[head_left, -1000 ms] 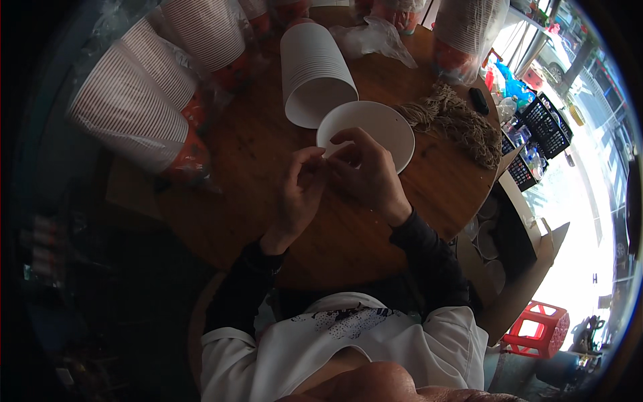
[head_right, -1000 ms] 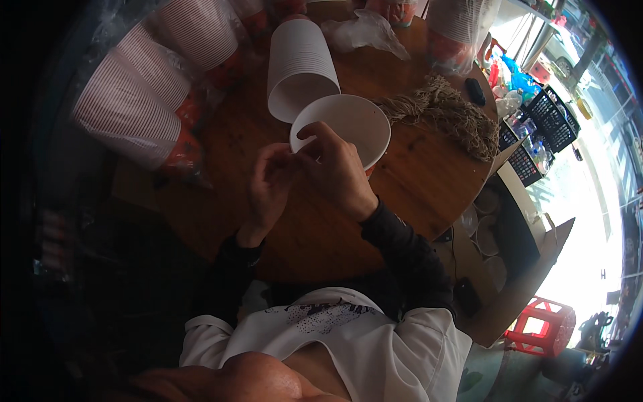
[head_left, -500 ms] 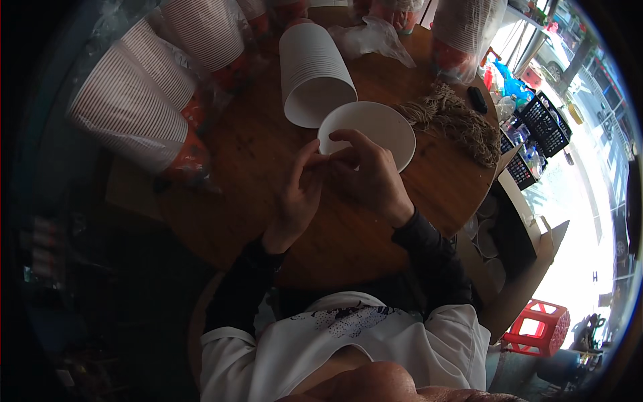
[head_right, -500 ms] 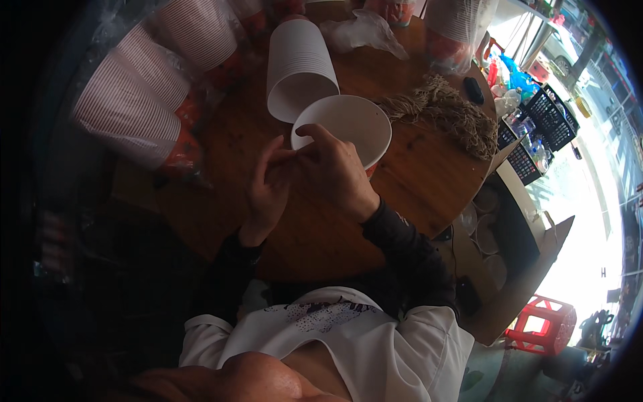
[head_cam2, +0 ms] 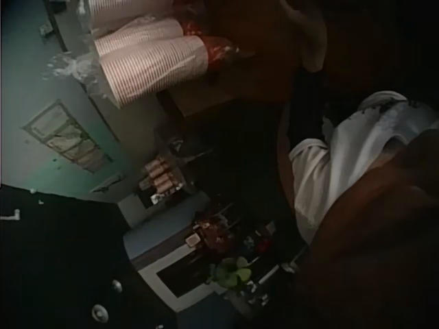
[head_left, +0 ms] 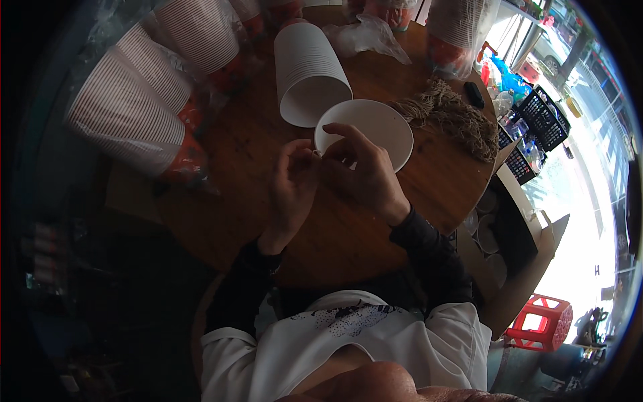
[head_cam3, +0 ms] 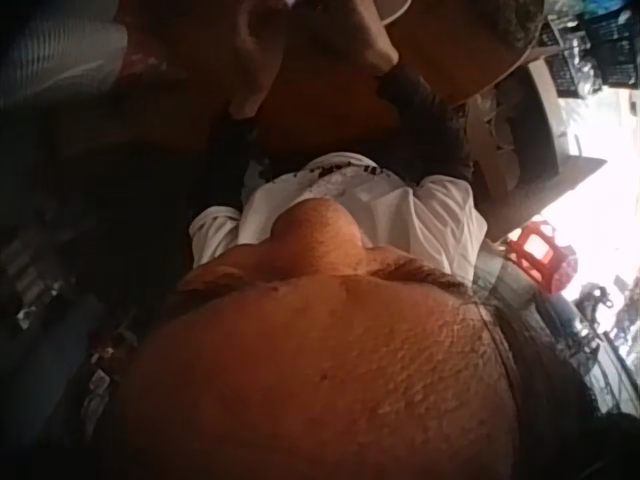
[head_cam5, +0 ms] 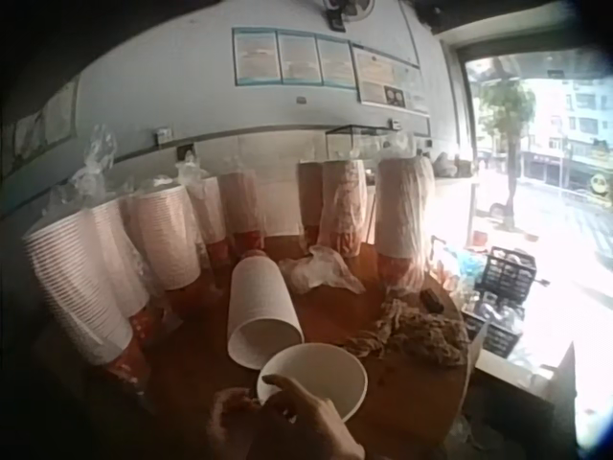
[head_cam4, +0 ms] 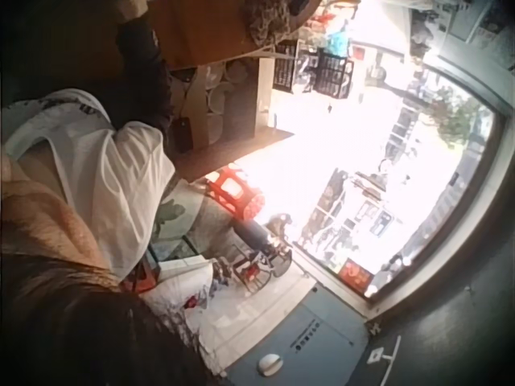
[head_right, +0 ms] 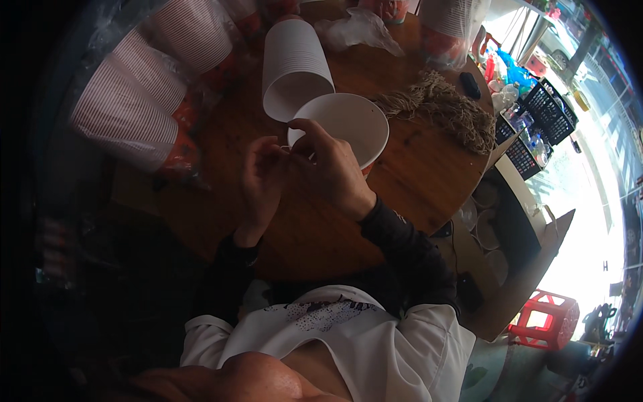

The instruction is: The person removes the plastic wrap from a stack of paper buckets and attaches a string handle onto a paper bucket by threading and tying a cord through its holes.

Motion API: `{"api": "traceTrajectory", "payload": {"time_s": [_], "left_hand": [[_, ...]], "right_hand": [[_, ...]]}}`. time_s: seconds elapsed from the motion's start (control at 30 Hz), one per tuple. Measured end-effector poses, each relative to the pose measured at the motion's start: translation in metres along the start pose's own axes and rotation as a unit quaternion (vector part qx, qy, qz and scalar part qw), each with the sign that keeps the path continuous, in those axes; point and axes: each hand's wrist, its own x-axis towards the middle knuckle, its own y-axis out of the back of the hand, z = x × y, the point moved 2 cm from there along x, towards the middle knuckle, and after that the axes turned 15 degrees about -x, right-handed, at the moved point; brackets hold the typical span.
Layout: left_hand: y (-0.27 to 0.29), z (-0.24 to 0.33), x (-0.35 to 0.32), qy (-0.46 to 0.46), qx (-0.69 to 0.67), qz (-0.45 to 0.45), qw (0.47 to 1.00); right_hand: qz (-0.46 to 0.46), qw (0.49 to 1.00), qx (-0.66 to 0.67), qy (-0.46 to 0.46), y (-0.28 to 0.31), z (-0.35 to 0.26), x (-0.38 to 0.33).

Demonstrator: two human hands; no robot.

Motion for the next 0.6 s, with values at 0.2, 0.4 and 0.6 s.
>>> {"api": "traceTrajectory", "payload": {"time_s": [0.2,0.4,0.6], "left_hand": [[0.001,0.003,0.005,0.147,-0.134,0.037,0.979],[0.001,0.002,0.004,0.226,-0.24,0.084,0.94],[0.006,-0.003,0.002,0.238,-0.266,0.099,0.929]], "right_hand": [[0.013,0.999,-0.033,0.035,0.001,-0.001,0.0],[0.077,0.986,-0.119,0.086,0.0,-0.002,-0.004],[0.061,0.965,-0.172,0.186,-0.006,-0.007,-0.014]]}}
